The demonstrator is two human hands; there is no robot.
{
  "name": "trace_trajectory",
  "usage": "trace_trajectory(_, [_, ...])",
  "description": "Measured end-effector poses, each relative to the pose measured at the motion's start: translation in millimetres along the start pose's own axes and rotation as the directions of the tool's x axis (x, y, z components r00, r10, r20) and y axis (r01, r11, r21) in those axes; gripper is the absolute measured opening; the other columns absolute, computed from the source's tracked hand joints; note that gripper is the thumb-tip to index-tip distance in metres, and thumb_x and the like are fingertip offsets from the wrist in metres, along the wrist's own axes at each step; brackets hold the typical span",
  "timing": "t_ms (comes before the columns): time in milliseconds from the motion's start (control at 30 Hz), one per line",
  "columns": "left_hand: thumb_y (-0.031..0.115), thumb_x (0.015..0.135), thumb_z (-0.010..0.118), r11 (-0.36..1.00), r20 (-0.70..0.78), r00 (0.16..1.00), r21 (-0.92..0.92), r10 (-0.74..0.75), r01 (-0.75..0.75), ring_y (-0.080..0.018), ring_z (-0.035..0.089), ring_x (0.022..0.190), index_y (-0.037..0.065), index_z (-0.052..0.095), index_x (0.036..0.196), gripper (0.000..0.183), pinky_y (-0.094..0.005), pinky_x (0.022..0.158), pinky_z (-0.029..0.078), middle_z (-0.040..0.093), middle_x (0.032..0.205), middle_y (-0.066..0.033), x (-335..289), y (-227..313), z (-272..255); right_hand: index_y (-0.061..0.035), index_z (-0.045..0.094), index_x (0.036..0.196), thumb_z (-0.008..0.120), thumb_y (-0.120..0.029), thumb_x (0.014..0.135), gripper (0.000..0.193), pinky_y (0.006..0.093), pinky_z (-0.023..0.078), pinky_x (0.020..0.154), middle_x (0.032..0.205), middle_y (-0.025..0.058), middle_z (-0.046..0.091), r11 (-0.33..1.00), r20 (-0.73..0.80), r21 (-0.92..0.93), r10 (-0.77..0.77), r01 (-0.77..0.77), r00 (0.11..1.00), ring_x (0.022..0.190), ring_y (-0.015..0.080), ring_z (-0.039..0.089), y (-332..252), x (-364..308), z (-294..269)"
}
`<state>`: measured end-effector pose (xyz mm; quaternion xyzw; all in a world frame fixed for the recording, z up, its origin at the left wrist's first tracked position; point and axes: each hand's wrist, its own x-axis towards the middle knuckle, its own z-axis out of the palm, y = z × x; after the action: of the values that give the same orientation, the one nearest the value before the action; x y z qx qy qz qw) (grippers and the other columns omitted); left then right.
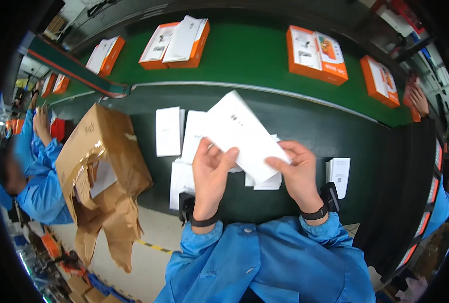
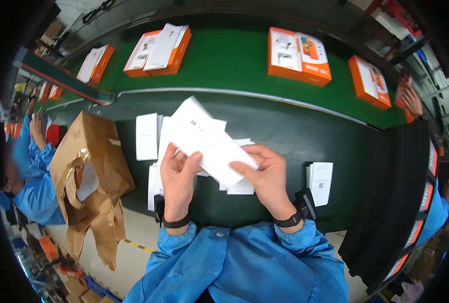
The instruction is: Packaging manuals and SIM cards into mobile phone boxes on an assembly line.
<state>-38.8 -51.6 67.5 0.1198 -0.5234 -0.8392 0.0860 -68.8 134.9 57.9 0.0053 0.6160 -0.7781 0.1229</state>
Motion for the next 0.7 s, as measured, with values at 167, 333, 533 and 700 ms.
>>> trace_trajectory(167, [-0.001, 0.097, 0.066, 0.994, 0.033, 0.998, 0.099, 0.052, -0.055, -0.0224, 0.072, 0.094, 0.0, 0.047, 0.116, 0.027, -0.034, 0.086, 0.06, 0.071, 0.101, -0.0173, -4, 1, -6, 0.0096, 0.066, 0.122, 0.067, -0.003, 0.096, 0.029, 0.0302, 0.053, 0.092, 0.111, 0.0145, 0.072, 0.834, -0.394, -0.21, -0.55, 0.511, 0.736, 0.099, 0.0166, 0.068, -83, 58, -53])
trace_trajectory(333, [0.001, 0.095, 0.068, 0.872, 0.037, 0.987, 0.465, 0.155, -0.154, -0.019, 0.07, 0.093, 0.0, 0.051, 0.115, 0.026, -0.0307, 0.086, 0.055, 0.071, 0.102, -0.0147, -6, 4, 4, -0.0085, 0.074, 0.113, 0.062, 0.005, 0.085, 0.033, 0.0469, 0.047, 0.104, 0.116, 0.0115, 0.073, -0.192, 0.359, -0.858, -0.888, 0.477, 0.288, 0.116, 0.0345, 0.065, -101, 180, -119])
trace_trajectory(533, [0.008, 0.082, 0.077, 0.361, 0.184, 0.898, 0.869, 0.4, -0.339, -0.0296, 0.064, 0.106, 0.001, 0.06, 0.116, 0.039, -0.04, 0.095, 0.051, 0.065, 0.115, -0.0158, -2, -14, 6, -0.0096, 0.073, 0.115, 0.056, 0.004, 0.087, 0.035, 0.05, 0.043, 0.108, 0.122, 0.0122, 0.07, -0.215, 0.422, -0.887, -0.735, 0.408, 0.53, 0.122, 0.0349, 0.06, -61, 233, -152])
trace_trajectory(700, [0.021, 0.071, 0.09, 0.128, 0.142, 0.886, 0.967, 0.441, -0.218, -0.037, 0.059, 0.106, -0.003, 0.059, 0.118, 0.061, -0.0439, 0.093, 0.051, 0.057, 0.116, -0.0193, -10, -13, 16, -0.0076, 0.073, 0.116, 0.059, -0.022, 0.096, 0.029, 0.0481, 0.047, 0.104, 0.127, 0.014, 0.068, 0.008, 0.334, -0.891, -0.668, 0.455, 0.665, 0.12, 0.0386, 0.061, -48, 232, -155])
